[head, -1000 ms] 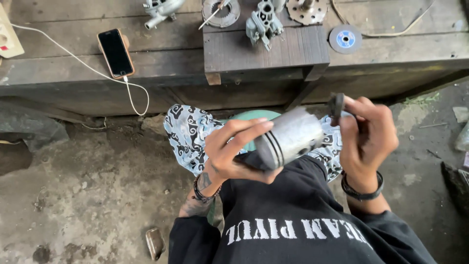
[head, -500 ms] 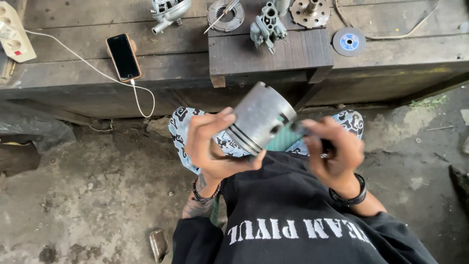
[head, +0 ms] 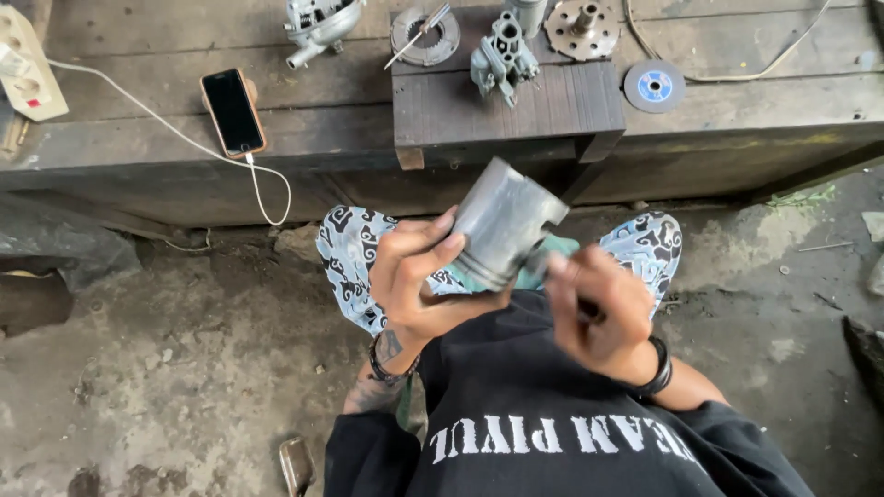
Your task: Cleaning and sanding a motorcycle piston to remove carbon deposits and smooth the surface using sandpaper and a pick tool.
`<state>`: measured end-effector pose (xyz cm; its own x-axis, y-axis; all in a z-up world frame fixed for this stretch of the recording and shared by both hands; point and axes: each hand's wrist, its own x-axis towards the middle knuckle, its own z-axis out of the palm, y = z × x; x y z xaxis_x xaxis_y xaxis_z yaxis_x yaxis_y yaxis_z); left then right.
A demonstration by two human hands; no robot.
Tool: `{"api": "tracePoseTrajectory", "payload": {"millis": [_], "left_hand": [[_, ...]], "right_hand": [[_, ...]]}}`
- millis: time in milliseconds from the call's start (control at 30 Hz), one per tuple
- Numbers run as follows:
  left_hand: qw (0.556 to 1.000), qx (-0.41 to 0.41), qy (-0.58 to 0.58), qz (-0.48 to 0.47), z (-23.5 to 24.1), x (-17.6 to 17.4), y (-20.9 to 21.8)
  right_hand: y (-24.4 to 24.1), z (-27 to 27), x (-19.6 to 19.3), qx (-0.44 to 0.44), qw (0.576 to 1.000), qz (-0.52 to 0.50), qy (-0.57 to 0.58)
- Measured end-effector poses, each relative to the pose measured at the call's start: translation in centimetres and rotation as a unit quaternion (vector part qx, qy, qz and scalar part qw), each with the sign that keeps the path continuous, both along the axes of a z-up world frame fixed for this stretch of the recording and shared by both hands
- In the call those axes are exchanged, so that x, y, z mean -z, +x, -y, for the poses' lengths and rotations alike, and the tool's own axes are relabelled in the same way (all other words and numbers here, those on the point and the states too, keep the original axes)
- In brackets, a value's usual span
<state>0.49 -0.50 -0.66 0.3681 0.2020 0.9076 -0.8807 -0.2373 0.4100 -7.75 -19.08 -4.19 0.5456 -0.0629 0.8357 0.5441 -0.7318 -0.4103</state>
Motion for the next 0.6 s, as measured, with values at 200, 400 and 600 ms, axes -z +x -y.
{"api": "tracePoseTrajectory", "payload": {"millis": [200,400,600], "left_hand": [[0.999,-0.007,0.036,0.02,-0.2,0.9,0.2],[0.995,0.062,0.077,0.023,-0.1,1.0,0.8],[0.985,0.025,0.138,0.101,0.1,1.2,1.2]], "right_hand": [[1.8,0.0,-3.4,-0.153,0.986,-0.037,0.059],[0.4,0.1,-1.1,-0.11,0.993,-0.02,0.027],[2.8,1.8,-3.7,-0.063,0.998,0.001,0.009]]}}
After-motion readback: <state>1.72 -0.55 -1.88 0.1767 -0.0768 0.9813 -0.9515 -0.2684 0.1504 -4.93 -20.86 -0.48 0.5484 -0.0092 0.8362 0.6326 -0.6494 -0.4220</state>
